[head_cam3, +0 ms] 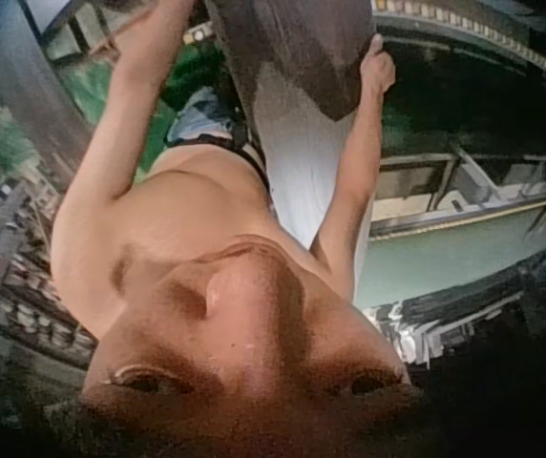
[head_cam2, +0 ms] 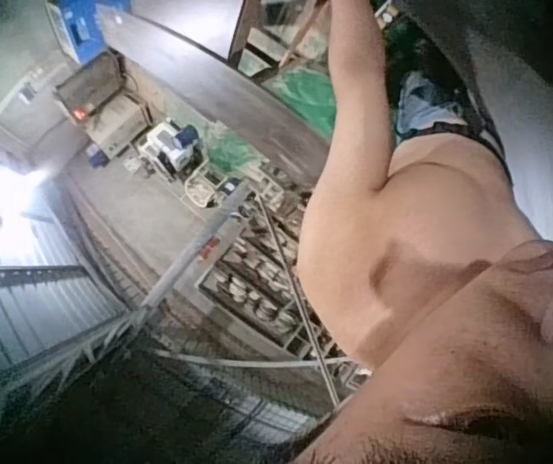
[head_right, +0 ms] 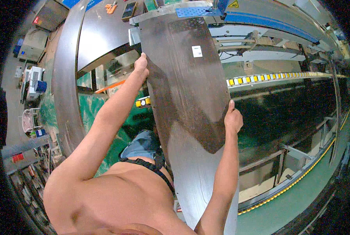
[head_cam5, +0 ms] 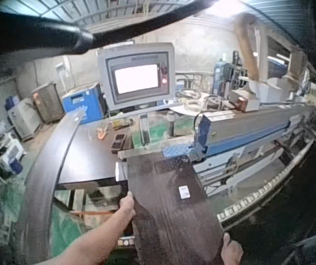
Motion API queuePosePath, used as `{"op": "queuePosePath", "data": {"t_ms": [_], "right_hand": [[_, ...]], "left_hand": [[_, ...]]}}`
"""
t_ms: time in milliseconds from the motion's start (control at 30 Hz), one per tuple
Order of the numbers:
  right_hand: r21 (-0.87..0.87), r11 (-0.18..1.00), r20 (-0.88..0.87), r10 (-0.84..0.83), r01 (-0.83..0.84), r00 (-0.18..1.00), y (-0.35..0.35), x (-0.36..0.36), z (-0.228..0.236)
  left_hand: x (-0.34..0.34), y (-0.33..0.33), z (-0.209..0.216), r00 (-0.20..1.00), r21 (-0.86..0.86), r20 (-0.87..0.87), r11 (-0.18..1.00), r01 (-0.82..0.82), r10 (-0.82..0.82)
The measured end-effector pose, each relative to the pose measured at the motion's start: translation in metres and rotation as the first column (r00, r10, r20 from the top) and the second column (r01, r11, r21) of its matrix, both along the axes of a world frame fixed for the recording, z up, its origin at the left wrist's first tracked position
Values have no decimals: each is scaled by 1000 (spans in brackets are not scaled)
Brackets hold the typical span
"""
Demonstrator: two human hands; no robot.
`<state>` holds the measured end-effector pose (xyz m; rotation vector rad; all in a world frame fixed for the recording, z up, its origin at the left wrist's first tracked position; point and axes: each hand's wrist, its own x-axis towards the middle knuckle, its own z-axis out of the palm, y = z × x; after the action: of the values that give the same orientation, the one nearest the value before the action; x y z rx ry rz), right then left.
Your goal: The person picks up a stack of wooden boards, places them on a platform, then moves multiple long wooden boards individually from a table onto a conveyor belt.
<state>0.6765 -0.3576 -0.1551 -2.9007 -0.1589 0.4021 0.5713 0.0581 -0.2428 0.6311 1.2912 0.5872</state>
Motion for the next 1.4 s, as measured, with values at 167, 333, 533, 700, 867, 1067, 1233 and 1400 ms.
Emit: {"op": "queuePosePath", "data": {"t_ms": [167,333,533,700,867,1067,1233,1400], "right_hand": [[2,1000,0,-6,6,1000,-5,11,2],[9,1000,-119,-27,28,992,1,15,18],[32,999,-69,-27,29,997,-12,30,11],[3,1000,-72,-23,23,997,-21,50,8],[22,1000,-62,-20,21,998,-34,75,13],[37,999,-31,9,-8,999,-54,116,9],[79,997,-23,-13,14,1000,-84,157,-1],[103,995,-12,1,1,1000,-96,193,3]], "left_hand": [[5,-18,21,999,30,49,1000,7,-8],[1,-11,9,999,8,21,1000,-25,25],[19,-29,31,996,21,83,999,-33,31],[35,-39,41,999,15,21,999,-28,28],[68,-62,62,987,-8,158,1000,21,-19],[108,-71,37,995,11,94,1000,-18,17],[163,-115,69,982,32,-158,995,-95,99],[197,-147,87,974,98,-183,988,-117,134]]}}
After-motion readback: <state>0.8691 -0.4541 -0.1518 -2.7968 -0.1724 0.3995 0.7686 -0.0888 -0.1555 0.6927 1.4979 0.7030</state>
